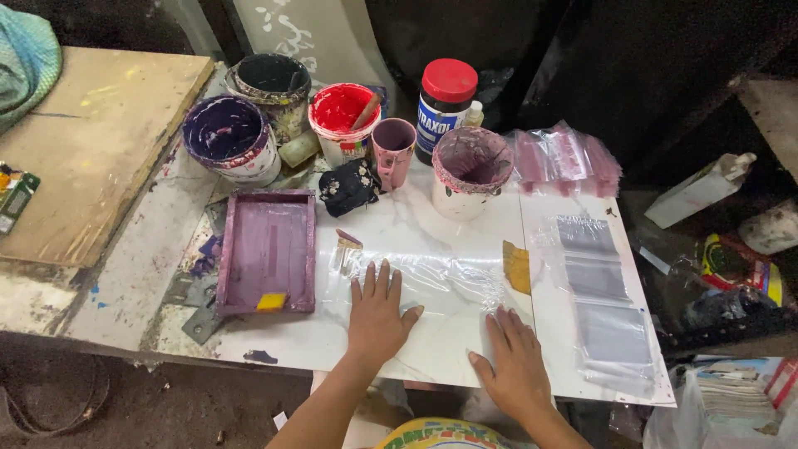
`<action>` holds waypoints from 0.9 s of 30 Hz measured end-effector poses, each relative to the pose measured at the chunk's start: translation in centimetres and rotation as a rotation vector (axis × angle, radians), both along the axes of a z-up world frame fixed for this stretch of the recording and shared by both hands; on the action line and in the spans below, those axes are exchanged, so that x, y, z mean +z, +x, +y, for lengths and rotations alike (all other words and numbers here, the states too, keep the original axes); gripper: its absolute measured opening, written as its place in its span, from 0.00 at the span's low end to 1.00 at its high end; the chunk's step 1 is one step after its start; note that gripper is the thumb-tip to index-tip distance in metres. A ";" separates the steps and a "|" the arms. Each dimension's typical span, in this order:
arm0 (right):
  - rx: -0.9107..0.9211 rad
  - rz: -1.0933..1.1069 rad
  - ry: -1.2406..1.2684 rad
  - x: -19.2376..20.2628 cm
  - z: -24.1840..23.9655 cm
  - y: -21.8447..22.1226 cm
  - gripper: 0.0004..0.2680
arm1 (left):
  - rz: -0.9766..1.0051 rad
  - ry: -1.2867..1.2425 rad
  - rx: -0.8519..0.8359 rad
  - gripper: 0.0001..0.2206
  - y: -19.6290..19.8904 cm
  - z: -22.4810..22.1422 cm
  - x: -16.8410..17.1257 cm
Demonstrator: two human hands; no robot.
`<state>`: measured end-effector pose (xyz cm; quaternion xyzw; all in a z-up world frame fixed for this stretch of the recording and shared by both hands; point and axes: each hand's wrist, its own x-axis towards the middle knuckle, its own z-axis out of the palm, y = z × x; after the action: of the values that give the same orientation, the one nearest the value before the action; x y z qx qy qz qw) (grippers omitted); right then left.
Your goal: Cleaning a screen printing frame with a sponge and wiping down the work surface with a cloth.
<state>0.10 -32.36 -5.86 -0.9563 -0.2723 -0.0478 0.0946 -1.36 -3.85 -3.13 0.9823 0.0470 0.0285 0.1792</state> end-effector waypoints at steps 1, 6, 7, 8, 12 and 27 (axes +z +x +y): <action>0.001 -0.002 -0.002 0.0 0.0 0.0 0.27 | -0.002 -0.002 0.001 0.35 0.0 0.0 0.1; -0.010 -0.068 0.059 1.1 0.5 -0.6 0.27 | 0.085 0.001 0.005 0.33 0.0 0.0 0.7; -0.013 -0.073 0.057 0.8 0.4 -0.5 0.27 | 0.080 0.000 0.002 0.33 0.1 0.0 0.2; -0.023 -0.047 0.039 0.5 0.4 -0.4 0.26 | 0.039 0.015 0.003 0.33 0.2 0.1 -0.3; -0.056 0.094 -0.013 0.7 0.3 -0.3 0.27 | 0.004 0.007 0.002 0.33 -0.1 0.0 -0.3; -0.027 0.034 -0.064 0.6 0.4 -0.2 0.27 | 0.006 0.058 0.016 0.33 -0.1 -0.3 -0.3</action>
<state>-0.12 -31.96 -5.28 -0.9631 -0.2593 -0.0240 0.0678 -1.47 -4.10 -3.48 0.9868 0.0544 0.0285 0.1502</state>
